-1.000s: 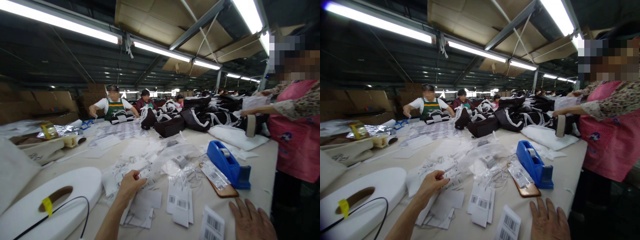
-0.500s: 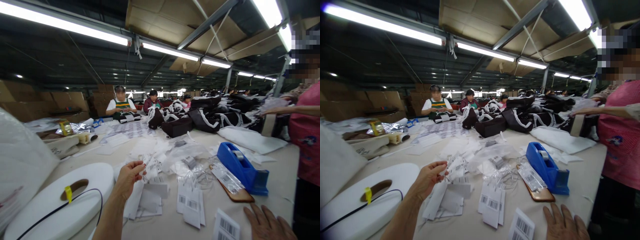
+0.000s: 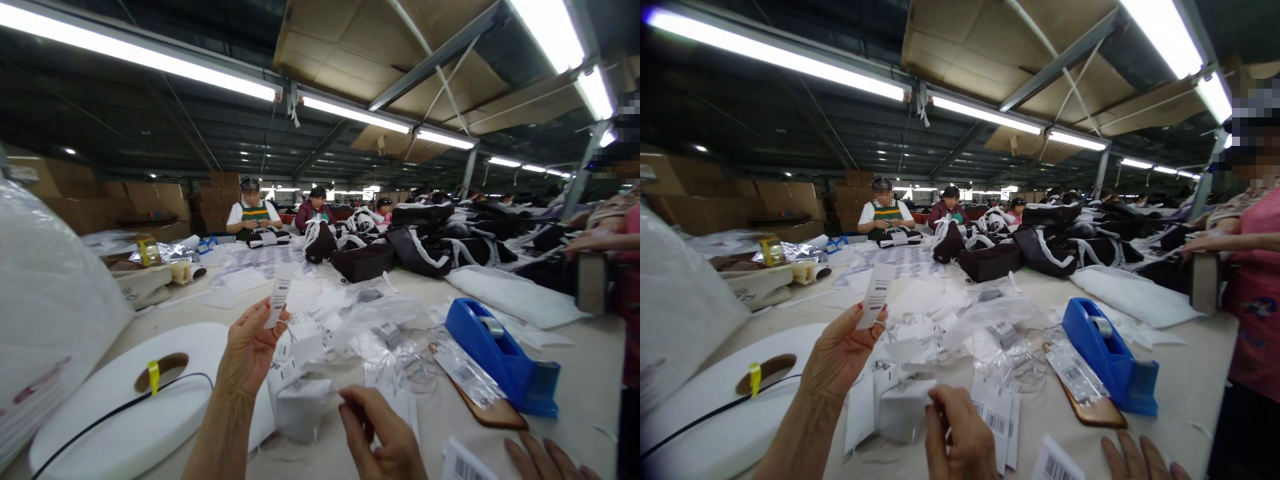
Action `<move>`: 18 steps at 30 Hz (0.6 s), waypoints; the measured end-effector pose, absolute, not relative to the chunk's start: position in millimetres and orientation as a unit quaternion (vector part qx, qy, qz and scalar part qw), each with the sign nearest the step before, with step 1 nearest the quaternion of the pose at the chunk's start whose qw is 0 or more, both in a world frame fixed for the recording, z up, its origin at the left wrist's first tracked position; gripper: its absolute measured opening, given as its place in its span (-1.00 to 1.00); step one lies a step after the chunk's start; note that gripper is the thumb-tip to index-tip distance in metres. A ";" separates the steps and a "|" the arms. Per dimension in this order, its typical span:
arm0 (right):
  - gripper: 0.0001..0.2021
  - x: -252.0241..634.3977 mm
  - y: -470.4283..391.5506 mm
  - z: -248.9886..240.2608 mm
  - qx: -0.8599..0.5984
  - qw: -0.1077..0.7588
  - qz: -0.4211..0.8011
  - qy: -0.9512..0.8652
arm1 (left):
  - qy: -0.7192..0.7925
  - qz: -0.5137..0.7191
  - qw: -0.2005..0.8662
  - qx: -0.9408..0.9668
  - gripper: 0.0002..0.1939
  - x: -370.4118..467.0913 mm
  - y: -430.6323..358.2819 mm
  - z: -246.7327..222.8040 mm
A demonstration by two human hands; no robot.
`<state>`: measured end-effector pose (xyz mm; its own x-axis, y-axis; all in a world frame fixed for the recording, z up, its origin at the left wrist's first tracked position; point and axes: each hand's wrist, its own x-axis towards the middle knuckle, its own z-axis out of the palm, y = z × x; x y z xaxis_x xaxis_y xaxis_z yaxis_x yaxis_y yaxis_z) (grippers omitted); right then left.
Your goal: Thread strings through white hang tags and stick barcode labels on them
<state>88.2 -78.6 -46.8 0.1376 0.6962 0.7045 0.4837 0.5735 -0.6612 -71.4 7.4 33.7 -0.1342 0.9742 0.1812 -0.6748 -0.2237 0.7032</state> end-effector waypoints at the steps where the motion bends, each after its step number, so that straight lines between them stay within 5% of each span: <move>1: -0.90 76.1 -73.0 -40.6 -0.448 0.603 0.108 -0.652 | 0.236 0.712 0.579 0.321 -0.79 -70.8 6.8 34.1; 9: -0.90 62.9 -45.1 7.9 -0.437 0.624 0.116 -0.637 | 0.259 0.669 0.590 0.371 -0.74 -60.9 -1.2 39.2; 18: -0.96 50.7 -24.9 18.3 -0.403 0.648 0.283 -0.581 | 0.297 0.663 0.567 0.388 -0.63 -50.4 -7.1 44.3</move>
